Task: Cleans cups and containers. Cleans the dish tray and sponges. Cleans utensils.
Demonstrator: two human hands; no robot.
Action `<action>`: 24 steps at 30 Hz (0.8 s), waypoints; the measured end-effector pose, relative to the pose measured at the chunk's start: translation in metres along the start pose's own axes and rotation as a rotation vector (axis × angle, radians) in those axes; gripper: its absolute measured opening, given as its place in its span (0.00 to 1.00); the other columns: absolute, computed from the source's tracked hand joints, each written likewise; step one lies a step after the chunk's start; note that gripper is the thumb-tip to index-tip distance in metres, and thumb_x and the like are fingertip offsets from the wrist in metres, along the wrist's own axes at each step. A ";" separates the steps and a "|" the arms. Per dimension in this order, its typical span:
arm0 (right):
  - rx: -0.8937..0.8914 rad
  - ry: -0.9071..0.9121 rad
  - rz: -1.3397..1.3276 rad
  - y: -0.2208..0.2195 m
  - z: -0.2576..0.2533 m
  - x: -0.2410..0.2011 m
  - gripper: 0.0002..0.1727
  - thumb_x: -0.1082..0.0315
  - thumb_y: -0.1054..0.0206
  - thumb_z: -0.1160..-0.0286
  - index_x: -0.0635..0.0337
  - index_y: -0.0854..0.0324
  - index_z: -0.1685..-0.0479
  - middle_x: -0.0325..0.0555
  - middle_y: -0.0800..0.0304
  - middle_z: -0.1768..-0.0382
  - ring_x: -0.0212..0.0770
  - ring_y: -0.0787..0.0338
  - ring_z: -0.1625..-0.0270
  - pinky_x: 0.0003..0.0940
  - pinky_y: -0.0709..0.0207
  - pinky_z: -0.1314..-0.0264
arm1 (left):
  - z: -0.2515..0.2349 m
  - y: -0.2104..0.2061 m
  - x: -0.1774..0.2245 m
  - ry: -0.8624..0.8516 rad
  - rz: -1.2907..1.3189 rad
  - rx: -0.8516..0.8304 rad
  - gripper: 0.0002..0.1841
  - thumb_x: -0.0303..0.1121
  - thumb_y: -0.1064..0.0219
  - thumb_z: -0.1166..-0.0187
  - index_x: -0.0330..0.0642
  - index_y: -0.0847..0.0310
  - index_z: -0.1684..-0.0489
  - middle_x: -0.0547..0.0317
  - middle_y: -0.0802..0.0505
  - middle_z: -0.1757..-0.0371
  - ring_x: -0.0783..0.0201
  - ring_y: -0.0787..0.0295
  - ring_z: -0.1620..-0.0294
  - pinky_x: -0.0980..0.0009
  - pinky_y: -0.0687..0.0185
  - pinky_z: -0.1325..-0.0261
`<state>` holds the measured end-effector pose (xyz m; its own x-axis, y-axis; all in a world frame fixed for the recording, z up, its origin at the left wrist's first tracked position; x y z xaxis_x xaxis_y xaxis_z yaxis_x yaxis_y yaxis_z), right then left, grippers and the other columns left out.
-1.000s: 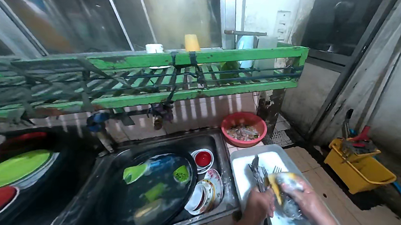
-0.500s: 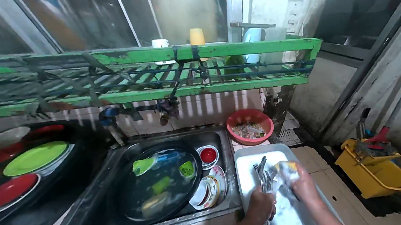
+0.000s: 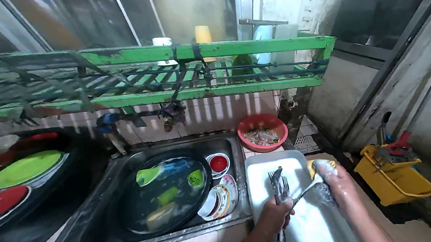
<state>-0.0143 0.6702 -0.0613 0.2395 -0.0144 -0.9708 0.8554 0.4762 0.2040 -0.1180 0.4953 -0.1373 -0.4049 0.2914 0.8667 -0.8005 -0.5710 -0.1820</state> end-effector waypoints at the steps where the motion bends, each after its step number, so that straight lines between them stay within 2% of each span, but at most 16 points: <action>1: -0.063 -0.050 0.064 -0.013 0.010 0.008 0.25 0.61 0.34 0.17 0.66 0.26 0.27 0.58 0.11 0.48 0.46 0.09 0.49 0.47 0.15 0.43 | 0.000 0.002 0.001 -0.012 -0.008 0.017 0.14 0.37 0.39 0.11 0.34 0.24 0.42 0.59 0.10 0.69 0.74 0.24 0.83 0.79 0.27 0.77; 2: -0.133 -0.072 0.142 -0.028 0.022 0.015 0.28 0.59 0.33 0.18 0.66 0.28 0.25 0.59 0.11 0.44 0.48 0.09 0.44 0.50 0.17 0.37 | 0.000 0.002 0.001 -0.026 -0.008 0.021 0.14 0.37 0.38 0.11 0.34 0.23 0.42 0.59 0.11 0.69 0.74 0.25 0.82 0.78 0.28 0.76; 4: -0.201 -0.025 0.244 -0.048 0.036 0.023 0.28 0.57 0.29 0.22 0.64 0.24 0.27 0.59 0.10 0.43 0.49 0.09 0.41 0.52 0.18 0.33 | 0.002 0.003 0.003 -0.060 -0.002 0.002 0.13 0.36 0.39 0.11 0.33 0.23 0.43 0.60 0.14 0.70 0.74 0.25 0.81 0.78 0.27 0.75; 6: -0.239 -0.023 0.319 -0.042 0.031 0.021 0.27 0.57 0.29 0.21 0.64 0.22 0.28 0.60 0.11 0.42 0.51 0.10 0.39 0.54 0.21 0.31 | 0.002 0.006 0.004 -0.096 0.002 0.012 0.14 0.39 0.39 0.11 0.34 0.22 0.45 0.63 0.16 0.76 0.73 0.24 0.82 0.77 0.26 0.75; 7: -0.297 -0.068 0.382 -0.035 0.027 0.020 0.28 0.56 0.30 0.20 0.64 0.23 0.27 0.61 0.12 0.40 0.52 0.12 0.37 0.54 0.22 0.29 | 0.001 0.008 0.004 -0.118 0.010 0.030 0.15 0.40 0.38 0.11 0.35 0.19 0.44 0.62 0.14 0.73 0.73 0.21 0.78 0.76 0.24 0.72; 8: -0.395 -0.108 0.474 -0.030 0.025 0.020 0.27 0.56 0.30 0.20 0.64 0.23 0.28 0.61 0.12 0.40 0.53 0.13 0.36 0.55 0.23 0.28 | 0.000 0.009 0.007 -0.153 0.028 0.030 0.17 0.40 0.38 0.12 0.35 0.16 0.41 0.60 0.09 0.63 0.72 0.16 0.69 0.75 0.20 0.65; 9: -0.526 -0.140 0.592 -0.029 0.026 0.022 0.28 0.55 0.30 0.19 0.64 0.23 0.28 0.63 0.14 0.38 0.56 0.14 0.34 0.57 0.26 0.26 | 0.001 0.007 0.012 -0.200 0.050 -0.025 0.19 0.38 0.40 0.12 0.33 0.17 0.35 0.55 0.07 0.44 0.70 0.11 0.52 0.71 0.16 0.52; 10: -0.660 -0.154 0.708 -0.033 0.033 0.026 0.28 0.54 0.30 0.19 0.63 0.23 0.27 0.65 0.14 0.37 0.58 0.15 0.33 0.60 0.27 0.26 | 0.003 0.001 0.017 -0.241 0.066 -0.102 0.20 0.37 0.42 0.13 0.32 0.19 0.33 0.52 0.10 0.33 0.68 0.12 0.39 0.69 0.17 0.41; 11: -0.774 -0.156 0.794 -0.041 0.044 0.032 0.29 0.53 0.30 0.19 0.61 0.23 0.25 0.65 0.15 0.35 0.60 0.15 0.32 0.62 0.28 0.25 | 0.006 -0.005 0.019 -0.250 0.077 -0.154 0.18 0.36 0.40 0.15 0.31 0.19 0.36 0.52 0.09 0.36 0.68 0.12 0.39 0.68 0.17 0.37; 12: -0.856 -0.154 0.834 -0.052 0.056 0.038 0.29 0.53 0.30 0.19 0.59 0.23 0.23 0.64 0.15 0.34 0.60 0.16 0.30 0.63 0.29 0.23 | 0.009 -0.012 0.017 -0.220 0.041 -0.192 0.16 0.36 0.37 0.15 0.32 0.18 0.41 0.57 0.07 0.46 0.71 0.11 0.47 0.69 0.15 0.39; 13: -0.909 -0.148 0.841 -0.063 0.067 0.044 0.29 0.55 0.29 0.20 0.58 0.23 0.22 0.63 0.14 0.33 0.59 0.16 0.29 0.62 0.30 0.22 | 0.012 -0.018 0.014 -0.149 -0.034 -0.232 0.16 0.38 0.35 0.15 0.33 0.19 0.41 0.58 0.08 0.51 0.71 0.10 0.50 0.69 0.14 0.41; 16: -1.041 -0.078 0.854 -0.088 0.092 0.062 0.28 0.59 0.28 0.22 0.65 0.22 0.28 0.67 0.13 0.38 0.61 0.14 0.34 0.63 0.27 0.27 | 0.008 -0.018 0.009 -0.044 -0.054 -0.242 0.19 0.40 0.39 0.12 0.33 0.20 0.35 0.56 0.06 0.54 0.67 0.09 0.53 0.66 0.14 0.42; 17: -1.077 -0.076 0.864 -0.090 0.097 0.070 0.32 0.58 0.26 0.25 0.63 0.25 0.24 0.67 0.15 0.36 0.62 0.14 0.33 0.64 0.27 0.27 | 0.000 -0.012 0.010 -0.040 0.052 -0.187 0.19 0.38 0.40 0.11 0.31 0.21 0.34 0.57 0.07 0.61 0.67 0.09 0.60 0.67 0.13 0.48; 19: -1.071 -0.098 0.869 -0.081 0.095 0.085 0.44 0.57 0.20 0.31 0.58 0.36 0.14 0.66 0.19 0.30 0.62 0.17 0.29 0.63 0.28 0.24 | -0.016 0.002 0.010 -0.005 0.245 -0.081 0.17 0.38 0.42 0.09 0.34 0.24 0.33 0.62 0.18 0.75 0.67 0.19 0.79 0.68 0.12 0.65; 21: -0.910 -0.135 0.874 -0.059 0.079 0.090 0.45 0.59 0.18 0.34 0.55 0.36 0.14 0.63 0.17 0.30 0.60 0.16 0.29 0.62 0.27 0.24 | -0.023 0.012 0.006 0.013 0.318 -0.030 0.21 0.41 0.45 0.07 0.36 0.26 0.26 0.64 0.23 0.77 0.69 0.27 0.87 0.72 0.18 0.78; 24: -0.486 -0.213 0.593 -0.020 0.055 0.066 0.37 0.66 0.18 0.37 0.59 0.26 0.24 0.59 0.11 0.40 0.54 0.10 0.39 0.55 0.19 0.32 | -0.018 0.007 0.004 0.084 0.276 -0.033 0.20 0.39 0.46 0.06 0.36 0.27 0.24 0.57 0.15 0.66 0.70 0.26 0.86 0.75 0.24 0.80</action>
<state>0.0091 0.6116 -0.1224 0.7165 0.2172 -0.6629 0.2738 0.7865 0.5536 -0.1337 0.5063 -0.1433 -0.6434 0.1913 0.7413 -0.6682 -0.6128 -0.4218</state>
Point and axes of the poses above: each hand's wrist, its own z-axis away from the middle knuckle, its own y-axis out of the back of the hand, x = y × z, the point moved 9 cm from there along -z, towards the middle knuckle
